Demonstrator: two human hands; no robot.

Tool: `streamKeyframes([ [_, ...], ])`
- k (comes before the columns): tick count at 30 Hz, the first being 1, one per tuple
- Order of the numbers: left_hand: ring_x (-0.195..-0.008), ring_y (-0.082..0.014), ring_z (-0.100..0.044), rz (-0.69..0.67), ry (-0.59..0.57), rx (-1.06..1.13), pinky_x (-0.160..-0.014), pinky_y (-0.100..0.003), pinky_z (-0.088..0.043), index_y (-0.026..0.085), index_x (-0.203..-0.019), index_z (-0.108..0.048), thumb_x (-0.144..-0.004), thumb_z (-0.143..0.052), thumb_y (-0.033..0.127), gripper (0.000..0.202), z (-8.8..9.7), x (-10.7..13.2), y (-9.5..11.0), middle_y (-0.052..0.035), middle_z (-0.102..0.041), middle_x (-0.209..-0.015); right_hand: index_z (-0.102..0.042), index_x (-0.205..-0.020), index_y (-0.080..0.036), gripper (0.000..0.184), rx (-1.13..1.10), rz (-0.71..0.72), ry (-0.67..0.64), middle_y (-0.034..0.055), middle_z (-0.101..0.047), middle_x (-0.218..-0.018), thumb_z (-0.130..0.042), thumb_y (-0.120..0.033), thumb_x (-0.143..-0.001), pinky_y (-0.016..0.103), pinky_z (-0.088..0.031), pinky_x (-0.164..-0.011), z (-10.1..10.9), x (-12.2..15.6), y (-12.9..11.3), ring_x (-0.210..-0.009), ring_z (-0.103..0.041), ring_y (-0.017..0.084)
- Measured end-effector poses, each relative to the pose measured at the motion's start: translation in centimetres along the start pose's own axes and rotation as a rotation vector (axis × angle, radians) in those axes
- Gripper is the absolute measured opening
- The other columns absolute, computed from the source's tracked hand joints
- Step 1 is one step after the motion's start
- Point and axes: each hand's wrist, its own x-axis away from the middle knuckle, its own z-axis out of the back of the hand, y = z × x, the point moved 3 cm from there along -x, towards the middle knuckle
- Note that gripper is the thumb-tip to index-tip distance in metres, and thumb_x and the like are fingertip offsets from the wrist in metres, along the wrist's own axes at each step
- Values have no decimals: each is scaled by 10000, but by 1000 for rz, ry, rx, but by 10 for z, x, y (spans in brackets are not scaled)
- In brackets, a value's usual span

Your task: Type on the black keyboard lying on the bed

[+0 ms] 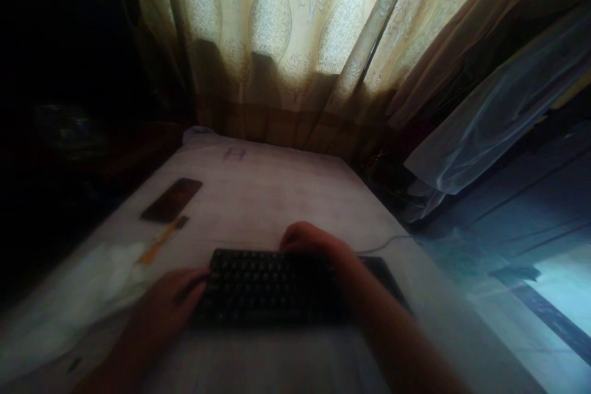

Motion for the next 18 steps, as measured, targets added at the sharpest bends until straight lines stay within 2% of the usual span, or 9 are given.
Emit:
streamKeyframes([
  [9, -911, -233, -704, 4, 2, 49, -856, -382, -564, 255, -957, -741, -815, -508, 398, 308, 1, 2, 6, -44, -757, -963, -778, -886, -209, 167, 14, 62, -10, 23, -766, -884, -665, -186, -765, 209, -485, -683, -16, -33, -34, -805, -690, 159],
  [18, -918, -232, -696, -2, 11, 76, -858, -394, -558, 254, -969, -736, -824, -506, 366, 293, -1, 3, 4, -42, -754, -966, -788, -871, -229, 170, 19, 84, -29, 12, -766, -849, -679, -200, -743, 199, -482, -668, -27, -60, -61, -792, -689, 159],
])
